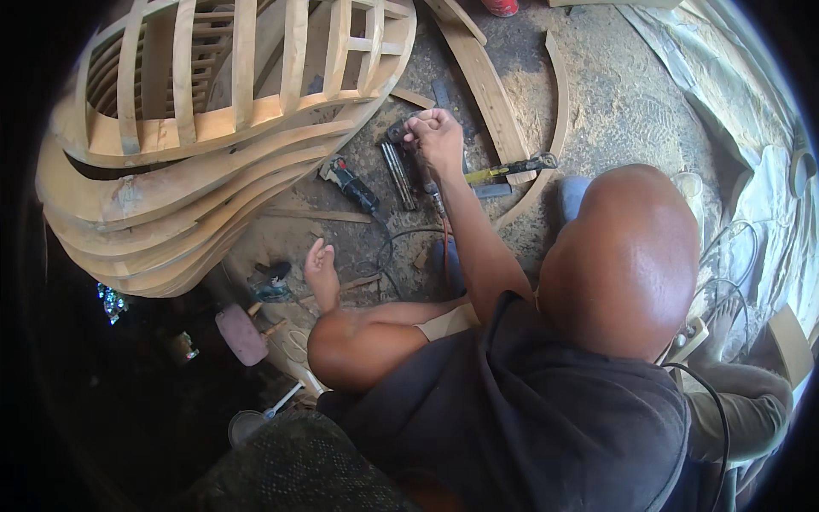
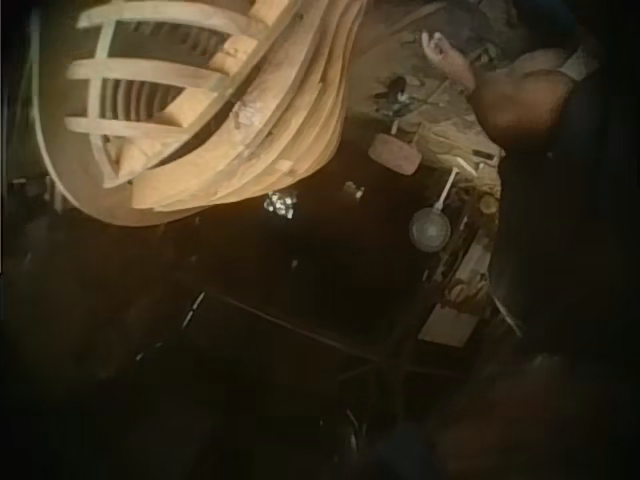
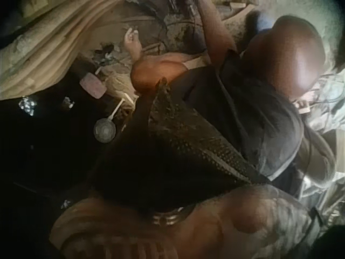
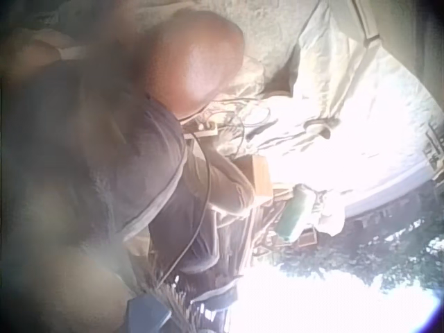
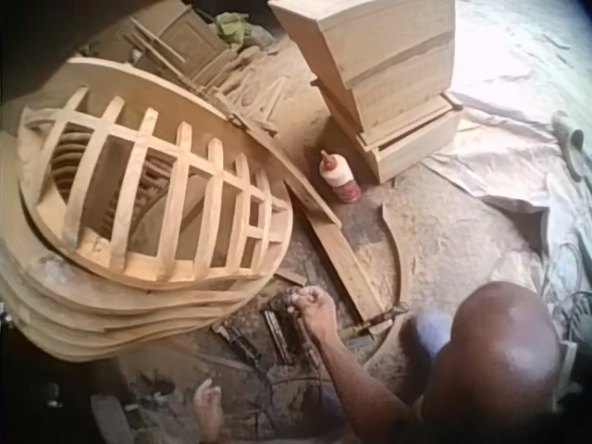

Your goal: The person applies glue to a small wooden block and attaches it to a wooden frame, then uses a nail gun and a hammer to secure it before sanding the frame with a power sander.

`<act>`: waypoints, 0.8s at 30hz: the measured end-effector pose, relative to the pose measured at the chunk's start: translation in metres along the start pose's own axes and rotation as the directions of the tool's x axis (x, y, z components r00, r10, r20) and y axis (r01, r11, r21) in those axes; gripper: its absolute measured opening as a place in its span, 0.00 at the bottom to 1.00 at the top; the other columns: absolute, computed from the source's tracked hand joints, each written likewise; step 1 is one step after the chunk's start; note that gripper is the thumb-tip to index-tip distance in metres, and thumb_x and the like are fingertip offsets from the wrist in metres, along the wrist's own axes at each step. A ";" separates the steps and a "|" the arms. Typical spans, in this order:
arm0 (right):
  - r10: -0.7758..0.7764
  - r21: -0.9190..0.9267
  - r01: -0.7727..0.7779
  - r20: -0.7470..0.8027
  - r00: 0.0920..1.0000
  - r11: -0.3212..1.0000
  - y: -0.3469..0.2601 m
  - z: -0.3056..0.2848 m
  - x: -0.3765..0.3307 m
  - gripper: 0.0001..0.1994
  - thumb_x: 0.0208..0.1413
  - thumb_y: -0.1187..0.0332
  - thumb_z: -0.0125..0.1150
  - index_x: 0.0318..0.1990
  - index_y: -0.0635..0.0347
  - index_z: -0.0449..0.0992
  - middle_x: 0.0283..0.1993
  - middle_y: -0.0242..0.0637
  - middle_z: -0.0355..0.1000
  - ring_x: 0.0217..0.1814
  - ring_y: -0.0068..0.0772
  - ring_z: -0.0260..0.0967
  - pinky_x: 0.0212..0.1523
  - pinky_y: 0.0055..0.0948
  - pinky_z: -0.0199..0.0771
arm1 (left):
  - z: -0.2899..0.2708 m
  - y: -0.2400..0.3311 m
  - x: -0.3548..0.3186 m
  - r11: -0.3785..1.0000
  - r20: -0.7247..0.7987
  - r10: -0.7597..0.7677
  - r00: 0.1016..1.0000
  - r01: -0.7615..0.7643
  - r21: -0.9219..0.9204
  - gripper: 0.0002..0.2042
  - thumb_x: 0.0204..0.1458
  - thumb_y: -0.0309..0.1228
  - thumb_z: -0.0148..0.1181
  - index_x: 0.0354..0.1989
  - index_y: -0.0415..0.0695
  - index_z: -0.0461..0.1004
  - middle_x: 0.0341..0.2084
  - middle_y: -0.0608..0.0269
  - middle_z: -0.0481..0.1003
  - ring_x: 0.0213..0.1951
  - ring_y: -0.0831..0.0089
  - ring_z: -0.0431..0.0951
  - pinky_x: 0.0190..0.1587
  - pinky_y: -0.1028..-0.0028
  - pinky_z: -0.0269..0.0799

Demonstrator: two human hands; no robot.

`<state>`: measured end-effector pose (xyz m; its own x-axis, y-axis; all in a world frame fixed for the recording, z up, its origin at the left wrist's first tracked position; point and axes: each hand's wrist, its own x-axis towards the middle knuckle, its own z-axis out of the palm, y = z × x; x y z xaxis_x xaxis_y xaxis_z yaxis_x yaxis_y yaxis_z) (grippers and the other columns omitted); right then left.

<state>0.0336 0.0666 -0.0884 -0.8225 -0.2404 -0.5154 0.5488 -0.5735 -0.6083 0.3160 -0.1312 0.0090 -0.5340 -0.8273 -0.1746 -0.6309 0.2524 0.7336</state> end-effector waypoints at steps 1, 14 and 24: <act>0.004 0.019 -0.004 -0.020 1.000 1.000 -0.003 -0.002 0.005 0.06 0.62 0.71 0.66 0.37 0.63 0.76 0.34 0.37 0.81 0.30 0.21 0.77 0.30 0.19 0.72 | -0.026 0.031 0.002 0.997 -0.017 0.037 0.999 -0.036 0.075 0.19 0.63 0.27 0.62 0.60 0.32 0.73 0.35 0.70 0.77 0.35 0.84 0.73 0.39 0.80 0.70; 0.107 0.117 -0.093 -0.115 0.988 0.989 -0.007 -0.006 0.002 0.06 0.57 0.76 0.68 0.38 0.71 0.81 0.34 0.38 0.82 0.31 0.22 0.78 0.33 0.19 0.72 | 0.021 0.326 -0.010 0.867 0.067 0.469 0.880 -0.474 0.152 0.20 0.65 0.27 0.59 0.63 0.33 0.72 0.38 0.67 0.76 0.39 0.84 0.71 0.44 0.83 0.67; -0.023 0.115 0.041 -0.159 0.987 0.993 -0.007 -0.060 0.040 0.10 0.60 0.70 0.70 0.43 0.68 0.79 0.40 0.45 0.83 0.34 0.30 0.81 0.32 0.22 0.75 | -0.026 0.317 -0.008 0.844 0.009 0.535 0.845 -0.535 0.034 0.22 0.67 0.30 0.54 0.65 0.27 0.67 0.44 0.61 0.76 0.46 0.78 0.72 0.54 0.76 0.67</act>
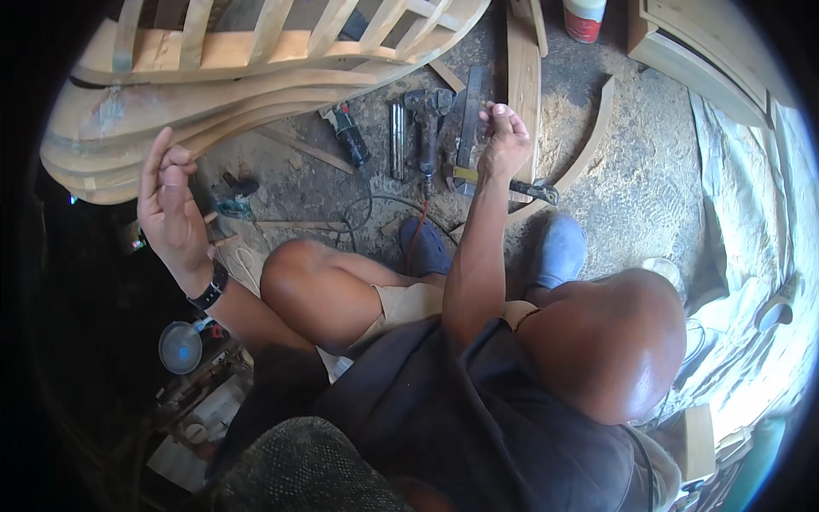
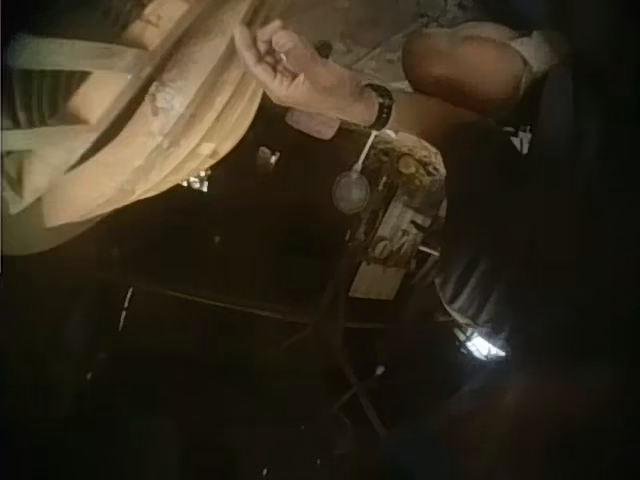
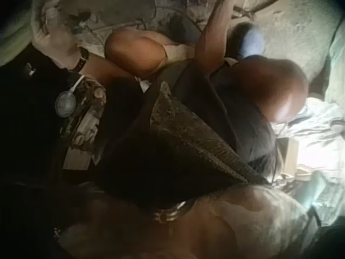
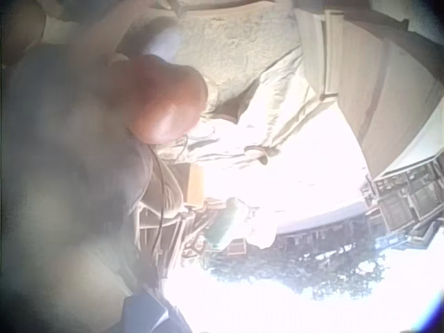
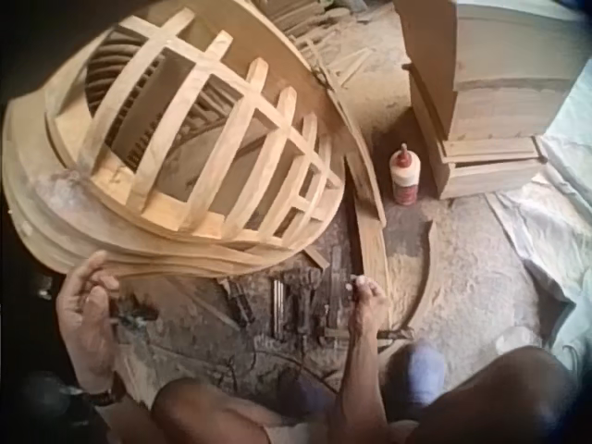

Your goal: The person applies glue to a small wooden block and attaches it to a wooden frame, then uses a nail gun and a hammer to secure it before sanding the frame with a power sander.

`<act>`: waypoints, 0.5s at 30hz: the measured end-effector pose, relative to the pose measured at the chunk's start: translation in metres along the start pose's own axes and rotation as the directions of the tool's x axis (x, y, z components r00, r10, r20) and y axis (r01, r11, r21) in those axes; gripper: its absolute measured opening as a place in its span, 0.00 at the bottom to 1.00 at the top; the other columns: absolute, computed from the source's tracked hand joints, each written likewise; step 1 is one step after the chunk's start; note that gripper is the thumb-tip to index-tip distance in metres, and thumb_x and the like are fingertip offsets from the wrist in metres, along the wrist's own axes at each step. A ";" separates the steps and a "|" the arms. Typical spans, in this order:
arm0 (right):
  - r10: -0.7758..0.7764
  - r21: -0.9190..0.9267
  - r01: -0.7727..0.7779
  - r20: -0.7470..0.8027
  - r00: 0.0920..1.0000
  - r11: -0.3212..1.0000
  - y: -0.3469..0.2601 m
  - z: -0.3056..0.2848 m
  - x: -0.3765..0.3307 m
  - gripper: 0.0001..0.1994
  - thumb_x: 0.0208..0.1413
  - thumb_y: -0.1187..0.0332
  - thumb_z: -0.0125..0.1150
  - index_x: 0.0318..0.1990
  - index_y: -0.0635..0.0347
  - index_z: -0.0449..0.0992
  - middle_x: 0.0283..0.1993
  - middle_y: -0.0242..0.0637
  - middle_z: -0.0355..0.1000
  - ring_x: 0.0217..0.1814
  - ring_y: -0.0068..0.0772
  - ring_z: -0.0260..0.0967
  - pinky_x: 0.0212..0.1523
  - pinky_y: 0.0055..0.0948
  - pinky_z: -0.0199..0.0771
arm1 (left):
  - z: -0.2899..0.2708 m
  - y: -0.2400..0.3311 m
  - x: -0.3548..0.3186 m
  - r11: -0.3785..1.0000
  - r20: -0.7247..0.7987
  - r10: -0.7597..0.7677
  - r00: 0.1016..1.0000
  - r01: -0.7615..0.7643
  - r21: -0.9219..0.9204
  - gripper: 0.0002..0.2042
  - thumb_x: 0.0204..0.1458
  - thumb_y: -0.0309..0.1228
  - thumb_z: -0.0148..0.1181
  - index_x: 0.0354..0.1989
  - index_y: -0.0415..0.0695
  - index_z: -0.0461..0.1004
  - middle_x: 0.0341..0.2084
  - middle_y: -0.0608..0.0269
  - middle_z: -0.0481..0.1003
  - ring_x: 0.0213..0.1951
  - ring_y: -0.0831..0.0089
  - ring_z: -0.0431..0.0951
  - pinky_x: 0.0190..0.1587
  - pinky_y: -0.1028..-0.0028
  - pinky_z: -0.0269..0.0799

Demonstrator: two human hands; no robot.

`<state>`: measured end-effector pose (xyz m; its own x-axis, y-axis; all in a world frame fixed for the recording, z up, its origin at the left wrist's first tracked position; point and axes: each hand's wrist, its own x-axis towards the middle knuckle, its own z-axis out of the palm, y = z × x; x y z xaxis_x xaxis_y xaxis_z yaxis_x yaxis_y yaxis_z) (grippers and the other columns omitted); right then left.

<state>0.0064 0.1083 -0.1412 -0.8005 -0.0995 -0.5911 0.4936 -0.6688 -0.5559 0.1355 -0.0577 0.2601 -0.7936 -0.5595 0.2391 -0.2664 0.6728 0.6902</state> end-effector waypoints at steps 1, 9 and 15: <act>-0.029 0.005 0.029 -0.018 0.999 1.000 -0.004 -0.004 0.005 0.10 0.61 0.69 0.70 0.42 0.67 0.78 0.39 0.46 0.82 0.34 0.31 0.80 0.32 0.24 0.75 | -0.011 -0.014 -0.009 0.996 -0.032 -0.004 0.999 0.002 -0.085 0.22 0.68 0.30 0.53 0.65 0.27 0.66 0.44 0.60 0.76 0.46 0.78 0.71 0.55 0.75 0.66; -0.048 -0.319 0.124 0.236 0.970 0.939 0.011 -0.005 -0.001 0.08 0.64 0.68 0.66 0.35 0.63 0.76 0.28 0.39 0.79 0.30 0.32 0.78 0.30 0.24 0.73 | 0.048 -0.213 -0.153 0.819 -0.065 -0.574 0.816 0.574 -0.027 0.18 0.62 0.31 0.63 0.58 0.36 0.76 0.42 0.62 0.81 0.41 0.80 0.78 0.45 0.77 0.75; -0.081 -0.556 0.234 0.286 0.955 0.797 0.007 -0.009 0.003 0.13 0.66 0.65 0.62 0.29 0.63 0.77 0.25 0.43 0.79 0.25 0.29 0.76 0.26 0.23 0.72 | 0.118 -0.275 -0.308 0.123 0.250 -0.788 0.563 0.541 -0.832 0.15 0.66 0.32 0.58 0.54 0.35 0.78 0.43 0.59 0.81 0.43 0.76 0.79 0.50 0.75 0.75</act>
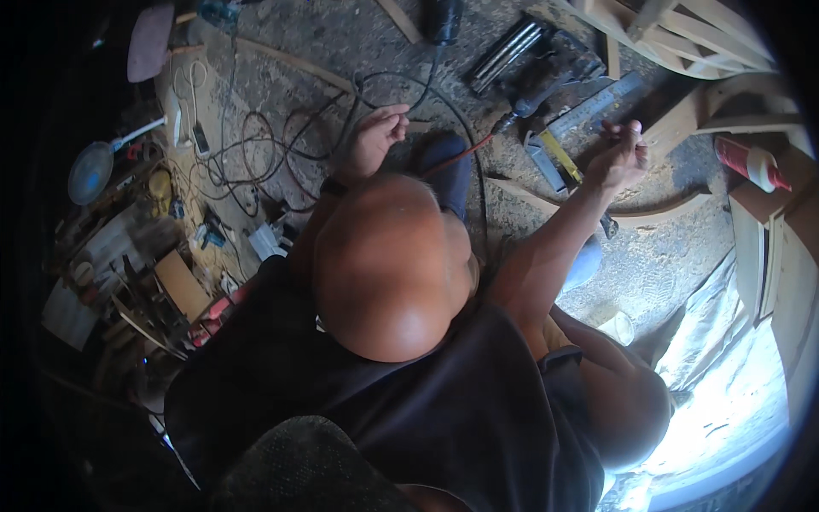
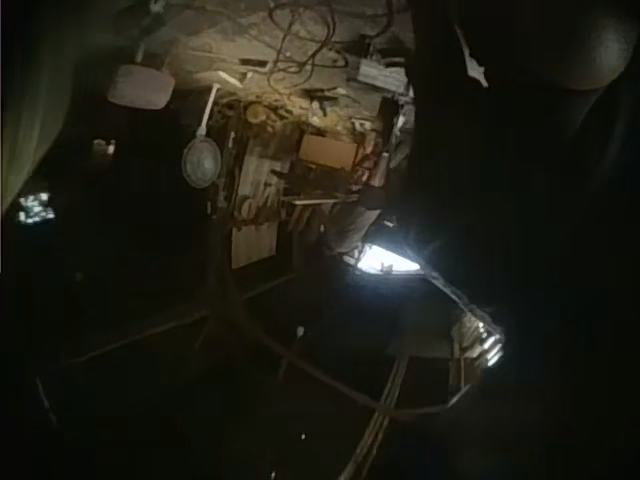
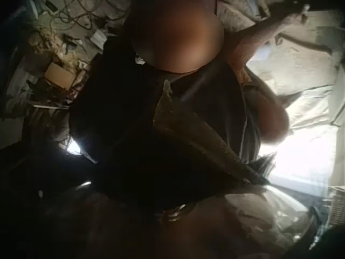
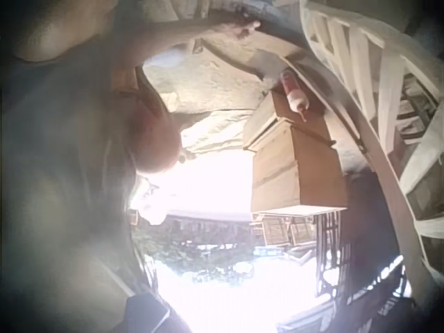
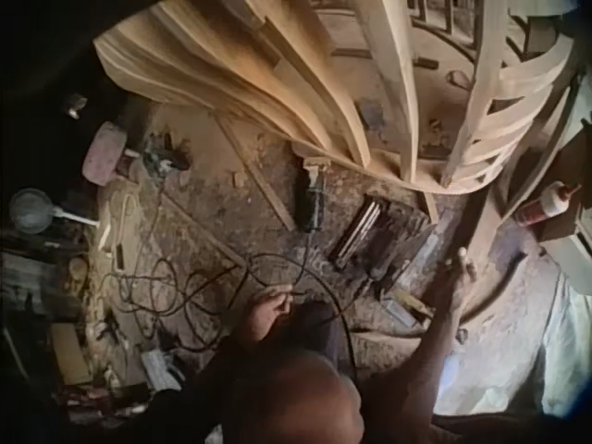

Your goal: The person applies glue to a small wooden block and attaches it to a wooden frame, then uses a nail gun and a hammer to secure it before sanding the frame with a power sander.

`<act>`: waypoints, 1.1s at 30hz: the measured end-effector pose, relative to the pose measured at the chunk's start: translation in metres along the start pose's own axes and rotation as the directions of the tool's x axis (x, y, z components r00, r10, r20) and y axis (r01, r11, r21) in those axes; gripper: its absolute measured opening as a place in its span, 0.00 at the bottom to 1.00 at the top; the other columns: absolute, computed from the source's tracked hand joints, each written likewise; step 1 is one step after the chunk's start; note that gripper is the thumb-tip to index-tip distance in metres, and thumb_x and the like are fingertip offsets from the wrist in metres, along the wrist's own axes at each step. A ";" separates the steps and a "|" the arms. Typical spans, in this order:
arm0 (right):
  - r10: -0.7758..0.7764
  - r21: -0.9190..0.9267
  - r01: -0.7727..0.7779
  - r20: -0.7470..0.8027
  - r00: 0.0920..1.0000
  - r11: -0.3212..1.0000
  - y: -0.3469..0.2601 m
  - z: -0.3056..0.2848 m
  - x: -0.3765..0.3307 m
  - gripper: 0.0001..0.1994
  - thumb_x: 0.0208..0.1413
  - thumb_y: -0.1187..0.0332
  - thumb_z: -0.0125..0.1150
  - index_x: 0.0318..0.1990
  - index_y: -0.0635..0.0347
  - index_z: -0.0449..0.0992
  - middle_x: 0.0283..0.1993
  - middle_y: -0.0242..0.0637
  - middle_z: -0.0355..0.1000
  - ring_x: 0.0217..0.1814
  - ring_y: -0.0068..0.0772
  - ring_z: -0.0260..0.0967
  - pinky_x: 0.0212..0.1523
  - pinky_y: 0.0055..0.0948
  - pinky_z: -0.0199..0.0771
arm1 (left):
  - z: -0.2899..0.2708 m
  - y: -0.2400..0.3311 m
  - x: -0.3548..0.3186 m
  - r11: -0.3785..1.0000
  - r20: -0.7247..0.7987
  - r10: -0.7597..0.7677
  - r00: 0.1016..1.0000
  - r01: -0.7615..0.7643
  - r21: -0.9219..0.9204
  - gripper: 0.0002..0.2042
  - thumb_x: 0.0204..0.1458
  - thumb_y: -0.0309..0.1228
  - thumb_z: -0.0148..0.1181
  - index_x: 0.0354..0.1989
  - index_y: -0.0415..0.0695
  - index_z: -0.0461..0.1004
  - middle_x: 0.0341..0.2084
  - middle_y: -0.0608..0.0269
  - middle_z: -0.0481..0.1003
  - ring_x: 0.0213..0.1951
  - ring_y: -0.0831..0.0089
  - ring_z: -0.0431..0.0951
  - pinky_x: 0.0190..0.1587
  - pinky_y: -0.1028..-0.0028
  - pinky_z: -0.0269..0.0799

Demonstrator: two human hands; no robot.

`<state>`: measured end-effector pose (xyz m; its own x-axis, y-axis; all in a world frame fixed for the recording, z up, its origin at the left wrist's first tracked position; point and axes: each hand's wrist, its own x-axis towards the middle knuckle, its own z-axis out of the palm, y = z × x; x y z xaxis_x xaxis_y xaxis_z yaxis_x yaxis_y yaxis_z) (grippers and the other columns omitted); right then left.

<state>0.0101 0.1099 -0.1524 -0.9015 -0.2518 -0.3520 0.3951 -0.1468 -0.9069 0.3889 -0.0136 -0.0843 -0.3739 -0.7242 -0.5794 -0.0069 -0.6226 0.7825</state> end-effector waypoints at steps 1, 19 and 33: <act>-0.006 -0.026 0.006 0.018 1.000 1.000 0.004 -0.005 0.013 0.13 0.66 0.64 0.62 0.31 0.64 0.78 0.26 0.43 0.79 0.27 0.31 0.78 0.28 0.24 0.73 | -0.001 -0.014 -0.009 0.995 0.018 -0.100 0.995 0.099 0.012 0.14 0.66 0.32 0.57 0.53 0.35 0.78 0.42 0.59 0.81 0.43 0.75 0.80 0.49 0.74 0.75; 0.429 -0.514 0.384 0.856 0.288 0.767 -0.046 0.124 -0.023 0.14 0.63 0.61 0.63 0.41 0.66 0.81 0.37 0.43 0.82 0.40 0.32 0.81 0.42 0.31 0.79 | -0.036 -0.098 0.008 0.556 -0.174 0.438 0.882 -0.114 0.823 0.21 0.56 0.37 0.68 0.54 0.39 0.76 0.48 0.44 0.77 0.51 0.52 0.78 0.47 0.60 0.77; 0.490 -0.297 0.812 0.872 0.016 0.502 -0.039 0.145 -0.054 0.17 0.64 0.56 0.62 0.51 0.60 0.79 0.44 0.47 0.81 0.47 0.47 0.81 0.47 0.42 0.79 | 0.016 -0.058 0.032 0.903 0.203 0.153 0.967 -0.220 0.368 0.15 0.69 0.37 0.56 0.51 0.34 0.72 0.39 0.62 0.79 0.41 0.78 0.79 0.45 0.76 0.73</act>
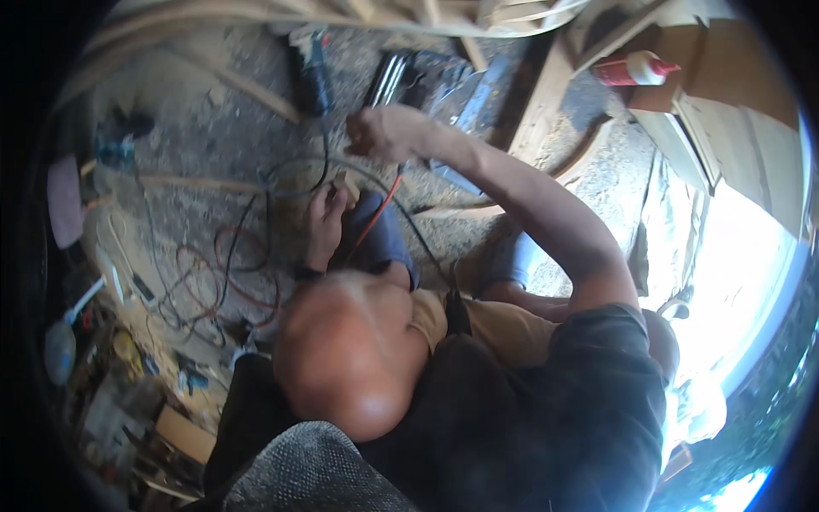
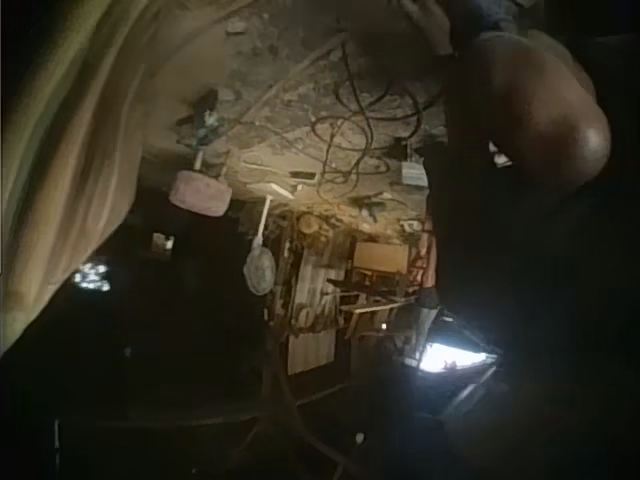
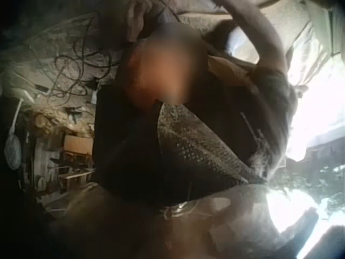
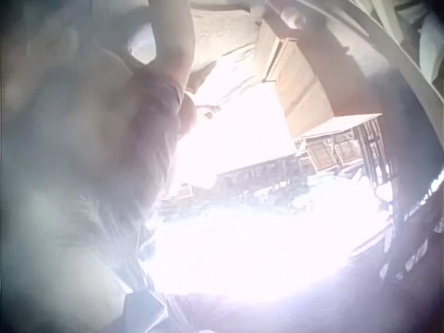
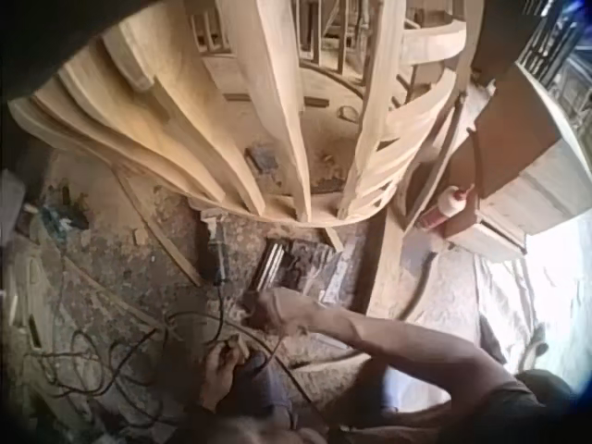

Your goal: The person applies glue to a small wooden block and attaches it to a wooden frame, then uses a nail gun and a hammer to secure it before sanding the frame with a power sander.

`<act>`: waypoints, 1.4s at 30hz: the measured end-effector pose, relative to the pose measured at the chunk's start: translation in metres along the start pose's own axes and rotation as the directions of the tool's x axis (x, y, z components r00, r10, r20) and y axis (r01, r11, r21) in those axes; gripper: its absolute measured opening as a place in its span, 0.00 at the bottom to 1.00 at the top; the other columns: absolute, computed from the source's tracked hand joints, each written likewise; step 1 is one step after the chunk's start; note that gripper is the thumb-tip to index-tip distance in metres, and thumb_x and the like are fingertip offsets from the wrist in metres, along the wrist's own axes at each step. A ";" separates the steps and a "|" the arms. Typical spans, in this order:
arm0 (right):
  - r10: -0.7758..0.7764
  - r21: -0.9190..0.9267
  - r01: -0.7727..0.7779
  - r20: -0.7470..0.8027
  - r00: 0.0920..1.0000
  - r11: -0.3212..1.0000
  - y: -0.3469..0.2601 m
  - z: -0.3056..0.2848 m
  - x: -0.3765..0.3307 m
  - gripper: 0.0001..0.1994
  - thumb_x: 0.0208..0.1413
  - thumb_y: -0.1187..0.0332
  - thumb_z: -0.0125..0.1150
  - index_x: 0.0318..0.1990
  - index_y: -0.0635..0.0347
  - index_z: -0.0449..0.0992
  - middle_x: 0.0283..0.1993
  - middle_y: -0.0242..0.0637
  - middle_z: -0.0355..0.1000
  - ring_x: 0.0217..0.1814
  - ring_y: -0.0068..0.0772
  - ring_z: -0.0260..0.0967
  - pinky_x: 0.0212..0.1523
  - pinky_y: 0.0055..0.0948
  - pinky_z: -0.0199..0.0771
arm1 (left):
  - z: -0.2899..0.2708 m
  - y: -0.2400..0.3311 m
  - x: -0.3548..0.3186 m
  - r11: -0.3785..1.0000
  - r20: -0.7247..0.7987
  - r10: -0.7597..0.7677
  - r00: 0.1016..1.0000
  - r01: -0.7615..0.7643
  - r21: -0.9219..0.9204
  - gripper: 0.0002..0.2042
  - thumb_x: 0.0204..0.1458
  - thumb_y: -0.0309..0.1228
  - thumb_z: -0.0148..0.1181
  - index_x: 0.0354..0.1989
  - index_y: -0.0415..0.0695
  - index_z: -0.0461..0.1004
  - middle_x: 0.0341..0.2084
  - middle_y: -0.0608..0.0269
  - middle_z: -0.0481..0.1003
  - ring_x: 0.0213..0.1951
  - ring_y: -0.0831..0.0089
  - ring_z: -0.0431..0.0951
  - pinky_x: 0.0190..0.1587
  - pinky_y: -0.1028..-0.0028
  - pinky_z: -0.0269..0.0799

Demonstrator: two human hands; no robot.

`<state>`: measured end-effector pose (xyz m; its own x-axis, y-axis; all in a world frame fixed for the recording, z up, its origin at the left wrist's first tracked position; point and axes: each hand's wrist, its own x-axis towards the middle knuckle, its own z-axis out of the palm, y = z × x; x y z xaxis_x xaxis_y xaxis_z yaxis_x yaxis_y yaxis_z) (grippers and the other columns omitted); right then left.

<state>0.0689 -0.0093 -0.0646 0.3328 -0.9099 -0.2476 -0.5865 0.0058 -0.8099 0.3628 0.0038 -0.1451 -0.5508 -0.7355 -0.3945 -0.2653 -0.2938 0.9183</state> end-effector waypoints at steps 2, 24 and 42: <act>0.085 -0.031 -0.083 0.073 0.994 0.996 -0.019 -0.003 -0.024 0.23 0.63 0.52 0.64 0.54 0.63 0.75 0.43 0.51 0.80 0.48 0.53 0.79 0.49 0.49 0.77 | 0.023 0.039 0.001 0.993 0.109 -0.024 0.994 0.037 -0.114 0.15 0.69 0.36 0.56 0.53 0.35 0.72 0.41 0.62 0.79 0.42 0.77 0.79 0.49 0.74 0.75; 0.268 -0.243 -0.288 -0.110 0.957 0.926 0.098 -0.135 -0.184 0.18 0.59 0.55 0.67 0.39 0.64 0.81 0.33 0.44 0.80 0.32 0.40 0.80 0.35 0.40 0.78 | 0.151 0.303 0.097 0.460 0.670 -0.146 0.728 -0.550 0.698 0.20 0.63 0.34 0.60 0.59 0.37 0.73 0.51 0.52 0.80 0.53 0.64 0.81 0.58 0.67 0.74; 0.531 0.002 -0.593 -0.449 0.718 0.805 0.194 -0.061 -0.069 0.13 0.59 0.65 0.57 0.48 0.56 0.82 0.49 0.48 0.81 0.56 0.52 0.78 0.52 0.47 0.79 | 0.171 0.315 0.080 0.560 0.640 -0.083 0.764 -0.496 0.664 0.18 0.64 0.31 0.59 0.59 0.35 0.74 0.51 0.53 0.81 0.52 0.69 0.81 0.59 0.68 0.74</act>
<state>-0.1127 0.0293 -0.1725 -0.4040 -0.8371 -0.3689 -0.6679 0.5455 -0.5063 0.0994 -0.0434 0.1069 -0.9054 -0.1468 -0.3985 -0.4009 0.6050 0.6880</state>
